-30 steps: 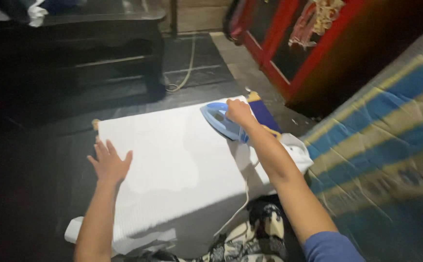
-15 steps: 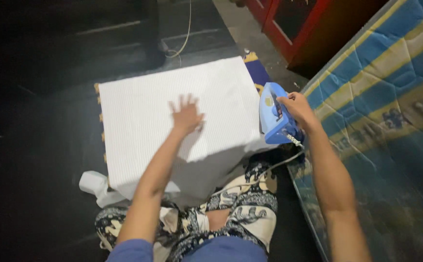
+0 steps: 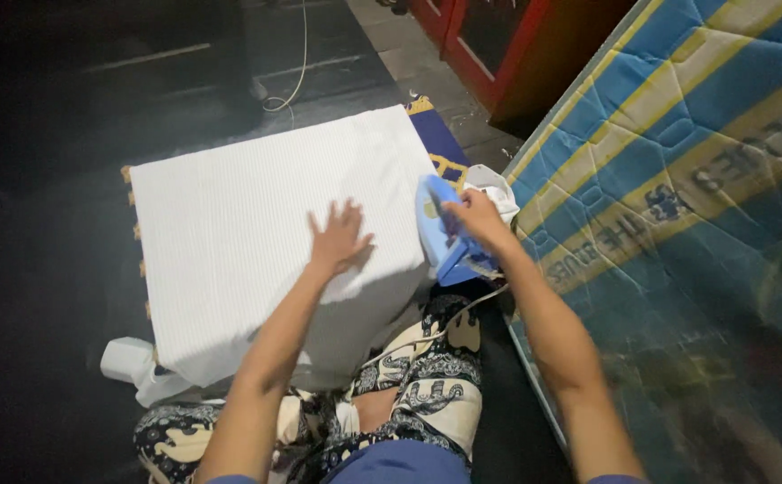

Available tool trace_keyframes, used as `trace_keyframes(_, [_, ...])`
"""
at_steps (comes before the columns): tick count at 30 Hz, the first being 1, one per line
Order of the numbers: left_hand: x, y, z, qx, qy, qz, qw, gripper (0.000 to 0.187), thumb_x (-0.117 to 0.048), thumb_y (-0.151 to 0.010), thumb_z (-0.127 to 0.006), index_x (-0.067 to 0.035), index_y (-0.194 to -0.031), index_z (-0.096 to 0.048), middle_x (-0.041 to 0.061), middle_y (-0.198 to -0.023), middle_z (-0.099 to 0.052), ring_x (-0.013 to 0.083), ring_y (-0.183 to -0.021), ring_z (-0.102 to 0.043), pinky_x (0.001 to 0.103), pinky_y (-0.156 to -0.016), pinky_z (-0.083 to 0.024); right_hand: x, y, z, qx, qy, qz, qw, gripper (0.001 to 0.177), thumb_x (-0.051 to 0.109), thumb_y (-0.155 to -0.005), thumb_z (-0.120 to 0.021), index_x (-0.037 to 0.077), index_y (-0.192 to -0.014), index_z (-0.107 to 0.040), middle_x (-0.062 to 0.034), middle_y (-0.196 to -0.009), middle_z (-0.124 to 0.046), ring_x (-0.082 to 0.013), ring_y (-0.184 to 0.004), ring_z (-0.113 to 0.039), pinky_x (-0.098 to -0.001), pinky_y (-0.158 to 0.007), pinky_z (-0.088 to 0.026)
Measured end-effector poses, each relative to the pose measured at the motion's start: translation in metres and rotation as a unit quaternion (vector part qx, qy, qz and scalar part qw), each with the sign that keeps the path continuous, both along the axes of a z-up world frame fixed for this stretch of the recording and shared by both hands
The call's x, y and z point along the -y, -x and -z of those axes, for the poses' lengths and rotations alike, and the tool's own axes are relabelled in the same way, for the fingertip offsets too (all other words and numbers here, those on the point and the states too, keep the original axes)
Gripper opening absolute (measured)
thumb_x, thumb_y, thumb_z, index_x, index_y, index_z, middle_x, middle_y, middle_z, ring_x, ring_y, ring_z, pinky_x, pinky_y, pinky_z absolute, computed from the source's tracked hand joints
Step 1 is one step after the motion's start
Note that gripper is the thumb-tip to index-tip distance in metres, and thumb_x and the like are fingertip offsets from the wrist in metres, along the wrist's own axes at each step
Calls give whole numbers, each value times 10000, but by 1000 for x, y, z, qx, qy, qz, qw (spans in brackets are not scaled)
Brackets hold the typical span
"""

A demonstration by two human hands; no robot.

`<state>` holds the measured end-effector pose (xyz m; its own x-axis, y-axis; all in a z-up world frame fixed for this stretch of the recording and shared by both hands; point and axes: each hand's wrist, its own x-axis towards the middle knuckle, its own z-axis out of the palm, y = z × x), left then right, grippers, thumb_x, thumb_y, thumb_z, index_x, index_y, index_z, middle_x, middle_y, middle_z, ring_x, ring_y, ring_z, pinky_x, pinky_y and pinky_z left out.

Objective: Ironing a white cloth on a flat surface while sitting on the floor.

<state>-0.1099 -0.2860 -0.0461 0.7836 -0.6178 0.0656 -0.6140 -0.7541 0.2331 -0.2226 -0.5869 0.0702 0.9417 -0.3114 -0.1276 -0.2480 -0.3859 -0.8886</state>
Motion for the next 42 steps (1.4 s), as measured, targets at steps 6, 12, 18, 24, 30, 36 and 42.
trace_keyframes(6, [-154, -85, 28, 75, 0, -213, 974, 784, -651, -969, -399, -208, -1612, -326, 58, -1712, -199, 367, -1571, -104, 781, -1145, 55, -20, -56, 46, 49, 189, -16, 981, 450, 384, -855, -799, -41, -971, -710, -157, -785, -734, -202, -663, -708, -367, -619, -557])
trace_keyframes(12, [-248, -76, -7, 34, -18, -292, 956, 713, -588, -989, -372, -238, -1608, -314, 63, -1697, -201, 386, -1548, -96, 705, -1178, 8, -50, -131, 8, -38, 124, 49, 990, 439, 356, -860, -715, -41, -1039, -660, -160, -736, -719, -263, -645, -737, -412, -627, -595])
trace_keyframes(18, [-241, -69, -22, 66, -57, -314, 945, 712, -578, -977, -394, -245, -1603, -331, 39, -1703, -220, 345, -1562, -138, 649, -1224, -19, -8, -253, 11, -26, 142, 99, 985, 453, 396, -871, -683, -43, -976, -723, -188, -766, -765, -264, -736, -775, -383, -784, -596])
trace_keyframes(24, [-235, -73, -37, 32, -77, -330, 940, 704, -572, -972, -404, -264, -1599, -324, 23, -1698, -210, 327, -1560, -132, 656, -1217, -16, 26, -325, 18, -22, 155, 138, 978, 433, 383, -846, -663, -29, -954, -738, -185, -819, -753, -302, -817, -763, -445, -804, -593])
trace_keyframes(30, [-240, -74, -34, 19, -45, -323, 945, 698, -567, -975, -405, -259, -1594, -305, 29, -1691, -197, 335, -1557, -106, 648, -1213, -2, 36, -325, 33, -2, 151, 138, 979, 484, 407, -842, -724, -57, -983, -723, -218, -903, -757, -314, -848, -759, -430, -811, -576])
trace_keyframes(36, [-247, -76, -24, 14, -24, -302, 953, 706, -566, -1000, -387, -232, -1613, -285, 53, -1707, -171, 372, -1561, -90, 696, -1201, 5, -2, -240, 31, -25, 146, 73, 986, 458, 407, -832, -736, -30, -972, -731, -181, -896, -755, -300, -868, -758, -421, -789, -577])
trace_keyframes(42, [-230, -38, -42, -12, -32, -272, 962, 755, -593, -980, -431, -217, -1618, -285, 55, -1723, -163, 376, -1578, -107, 742, -1182, 5, -71, -137, 8, -69, 200, -2, 977, 462, 397, -877, -746, -34, -1039, -706, -185, -925, -743, -256, -810, -696, -401, -746, -544])
